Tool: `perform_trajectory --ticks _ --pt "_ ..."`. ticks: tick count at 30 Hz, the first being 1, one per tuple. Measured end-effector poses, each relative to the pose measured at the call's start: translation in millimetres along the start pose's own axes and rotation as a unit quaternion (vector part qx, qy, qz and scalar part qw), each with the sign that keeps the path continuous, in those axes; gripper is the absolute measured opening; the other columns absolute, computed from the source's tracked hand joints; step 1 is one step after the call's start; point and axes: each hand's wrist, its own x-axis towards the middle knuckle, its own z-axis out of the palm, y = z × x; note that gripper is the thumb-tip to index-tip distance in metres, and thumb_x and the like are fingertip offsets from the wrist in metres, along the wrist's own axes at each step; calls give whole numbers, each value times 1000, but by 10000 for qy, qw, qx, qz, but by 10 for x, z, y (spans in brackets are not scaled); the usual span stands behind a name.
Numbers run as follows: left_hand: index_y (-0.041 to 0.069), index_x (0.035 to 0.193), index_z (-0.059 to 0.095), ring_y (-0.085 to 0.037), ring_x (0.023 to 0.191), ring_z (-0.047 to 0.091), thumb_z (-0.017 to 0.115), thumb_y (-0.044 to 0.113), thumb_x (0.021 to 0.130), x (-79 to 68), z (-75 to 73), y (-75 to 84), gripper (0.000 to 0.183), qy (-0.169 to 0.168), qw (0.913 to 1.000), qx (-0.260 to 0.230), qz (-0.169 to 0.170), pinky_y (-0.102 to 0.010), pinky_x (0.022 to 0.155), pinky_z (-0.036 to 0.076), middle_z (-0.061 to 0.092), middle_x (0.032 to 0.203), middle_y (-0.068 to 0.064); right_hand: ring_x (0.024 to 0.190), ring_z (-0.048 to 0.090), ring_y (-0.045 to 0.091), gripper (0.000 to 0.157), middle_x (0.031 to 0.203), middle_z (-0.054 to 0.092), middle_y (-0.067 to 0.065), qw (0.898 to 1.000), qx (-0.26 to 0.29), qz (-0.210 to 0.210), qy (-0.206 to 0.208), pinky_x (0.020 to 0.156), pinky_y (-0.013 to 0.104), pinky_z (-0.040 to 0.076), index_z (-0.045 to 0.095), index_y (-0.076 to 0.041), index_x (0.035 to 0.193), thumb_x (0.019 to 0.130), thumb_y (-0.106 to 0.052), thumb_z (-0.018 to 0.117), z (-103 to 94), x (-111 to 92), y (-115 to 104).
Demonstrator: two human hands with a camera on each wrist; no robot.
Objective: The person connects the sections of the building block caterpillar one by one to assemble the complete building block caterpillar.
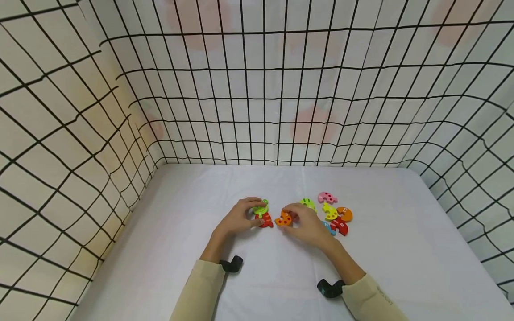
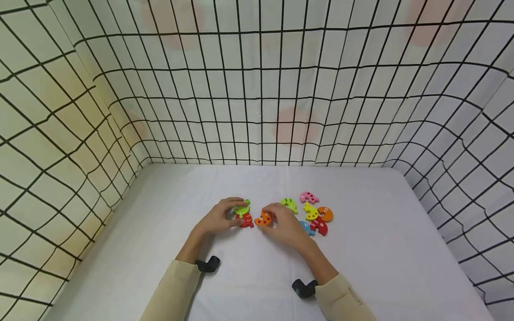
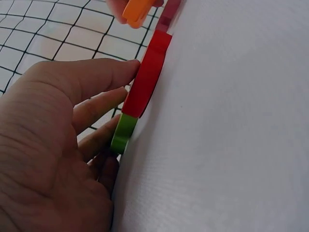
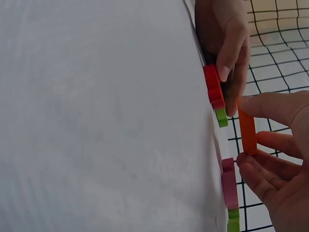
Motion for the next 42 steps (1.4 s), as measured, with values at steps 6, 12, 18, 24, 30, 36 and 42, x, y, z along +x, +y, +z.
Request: perform_trajectory --ticks 6,12,18,24,30,36,42 --pt "22 137 67 -30 145 43 79 25 89 -2 1 -3 50 29 10000 40 30 -57 121 34 54 151 -4 103 60 17 52 133 66 4 9999 -62 -79 -110 93 37 57 68 -11 131 84 -25 87 60 -21 -106" --pt "21 138 67 -31 145 43 80 25 89 3 5 -7 51 42 10000 27 8 -58 121 33 54 151 -3 98 60 18 51 127 68 3 9998 4 -190 -115 89 35 56 69 -10 128 83 -23 88 121 -9 -143" --pt "22 138 66 -30 146 43 80 25 89 -4 9 -21 51 49 10000 27 -27 -57 121 34 53 152 -3 93 57 14 47 120 69 0 9999 -75 -131 -62 83 29 54 71 -13 124 82 -26 88 167 39 -139" --pt "21 139 65 -31 146 43 79 25 90 -1 2 -11 51 35 10000 39 74 -57 121 34 53 152 -5 91 56 12 47 122 69 0 9996 -88 -106 -249 81 28 53 71 -12 124 82 -23 88 186 78 -147" --pt "17 139 66 -34 145 44 80 23 88 6 -5 6 53 123 9997 -36 209 -59 119 35 55 150 -7 89 55 13 45 118 69 2 9990 -112 -200 -375 79 28 52 72 -9 123 82 -22 88 205 107 -151" --pt "18 138 66 -33 144 45 83 26 85 15 2 2 56 147 9997 -17 193 -58 120 36 56 149 -7 90 55 15 44 115 68 2 9990 -176 -36 -401 79 29 53 72 -10 121 82 -24 88 227 103 -165" --pt "21 140 65 -32 144 45 85 30 82 9 21 3 62 137 9999 -7 95 -58 119 36 54 150 -5 94 57 16 44 120 68 3 9988 -229 54 -432 83 31 56 72 -10 121 83 -24 88 242 91 -182"
